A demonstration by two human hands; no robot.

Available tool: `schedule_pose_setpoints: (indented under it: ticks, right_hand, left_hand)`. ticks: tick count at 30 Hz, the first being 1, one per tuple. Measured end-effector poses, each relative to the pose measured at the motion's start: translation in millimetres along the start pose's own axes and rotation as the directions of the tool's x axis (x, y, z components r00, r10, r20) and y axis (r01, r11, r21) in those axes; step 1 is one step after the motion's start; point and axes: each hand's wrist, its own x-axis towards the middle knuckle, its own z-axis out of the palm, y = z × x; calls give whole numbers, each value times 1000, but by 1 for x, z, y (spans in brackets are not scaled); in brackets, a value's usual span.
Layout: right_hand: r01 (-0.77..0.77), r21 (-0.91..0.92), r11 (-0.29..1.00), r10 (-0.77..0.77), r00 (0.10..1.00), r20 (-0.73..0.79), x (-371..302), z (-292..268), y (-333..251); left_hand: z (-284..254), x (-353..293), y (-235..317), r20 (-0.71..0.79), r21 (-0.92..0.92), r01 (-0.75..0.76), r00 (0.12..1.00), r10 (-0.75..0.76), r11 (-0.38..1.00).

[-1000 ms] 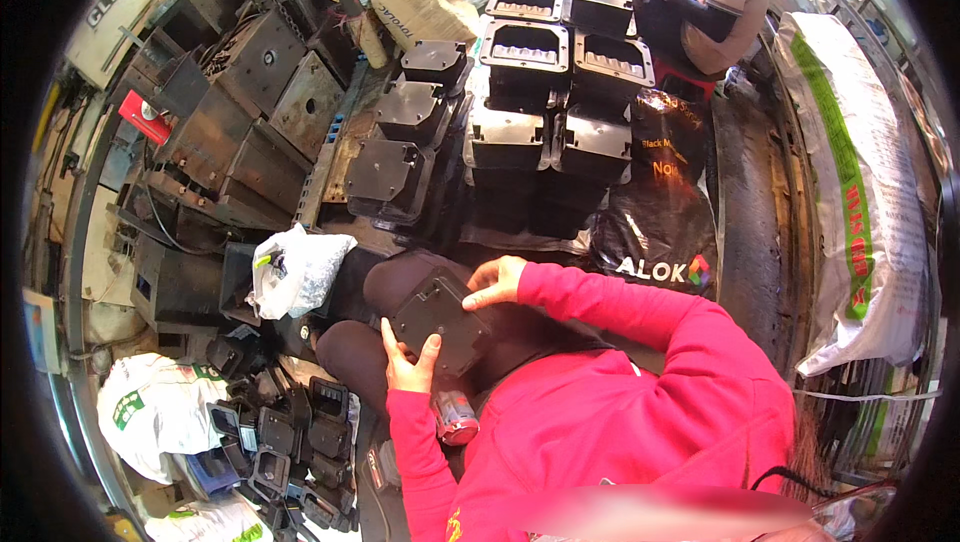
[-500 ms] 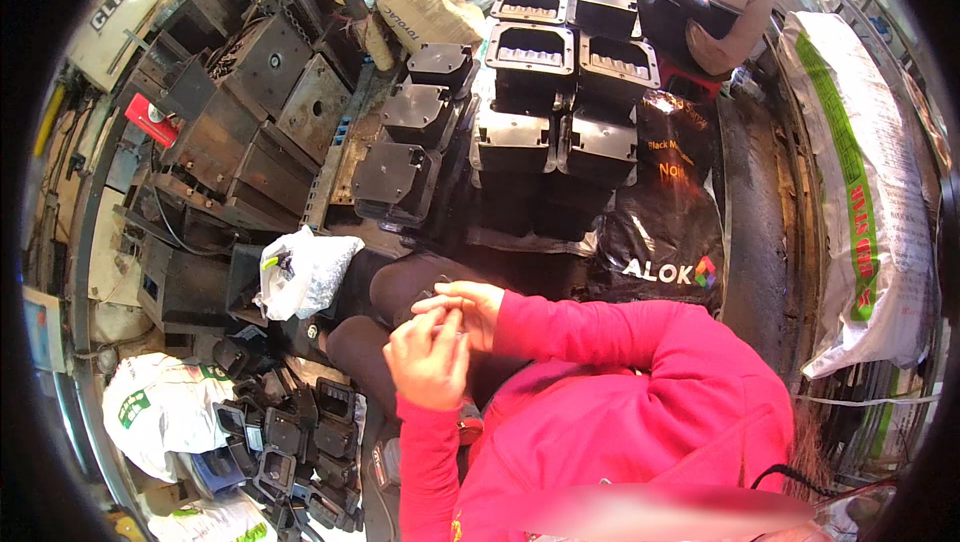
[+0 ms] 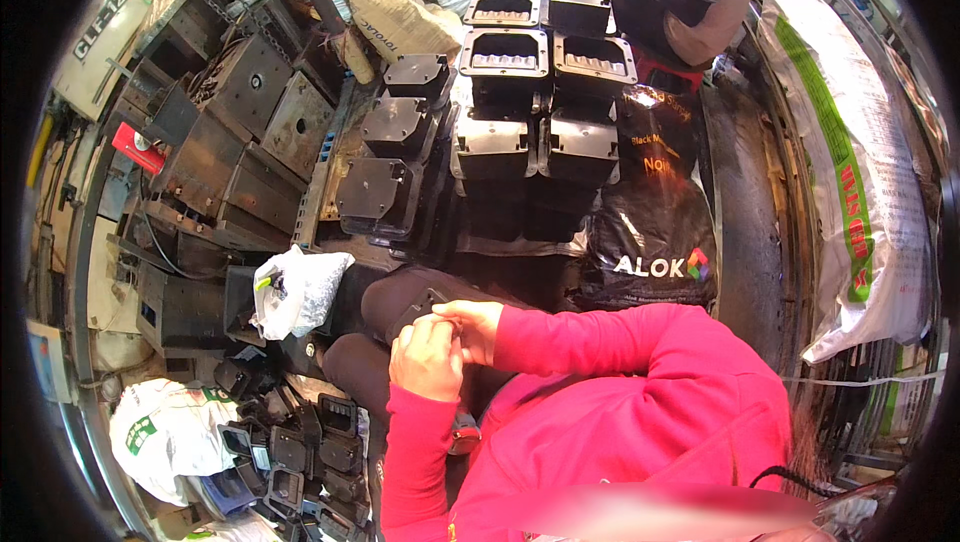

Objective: The person sits on the floor and assembles black plastic housings by inserting internal components and fastening them with a cordless drill. They handle multiple units one at a time, inserting parts and driving screws to secure the assemblies.

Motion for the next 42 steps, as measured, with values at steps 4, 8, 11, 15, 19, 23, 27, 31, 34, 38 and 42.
schedule_pose_setpoints:
  ticks: [4, 8, 11, 15, 19, 23, 27, 31, 34, 38, 42]
  right_hand:
    - [34, -8, 999, -34, 999, -34, -2, 2, -2]
    - [85, 26, 996, -85, 996, -10, 2, 0, -1]
    - [74, 47, 996, -75, 997, 6, 5, -2, -1]
    - [54, 67, 996, -51, 998, -44, 2, -1, -4]
    - [-7, 92, 996, 9, 1000, -24, 1, -3, -5]
    - [-85, 204, 975, 88, 996, -3, 15, -14, 3]
    - [-182, 265, 947, 133, 972, 194, 28, -27, 11]
    - [-77, 170, 982, 44, 981, 190, 23, -27, 7]
    - [-1, 137, 991, -28, 978, 205, 13, -15, 0]
    - [3, 77, 997, -7, 999, 53, 1, 1, -5]
    - [3, 20, 1000, -3, 1000, 18, -2, 4, -2]
  left_hand:
    - [0, 5, 9, -25, 76, 18, 1000, -16, 997]
    - [1, 9, 10, -23, 104, 3, 1000, -1, 995]
    - [2, 11, 9, -42, 83, -6, 999, 10, 997]
    - [3, 13, 2, -99, -70, -44, 994, 37, 997]
    - [2, 10, -5, -48, -147, -36, 998, 29, 988]
    - [5, 8, -4, -36, -97, -79, 996, 76, 992]
    - [3, 10, 4, -35, -153, -102, 995, 97, 983]
    - [-8, 9, 5, -81, -182, -149, 987, 136, 972]
    - [-14, 4, 5, -70, 101, -105, 991, 113, 989]
    - [-15, 1, 1, -40, 156, -95, 994, 103, 983]
    - [-15, -2, 3, -24, 172, -125, 991, 131, 977]
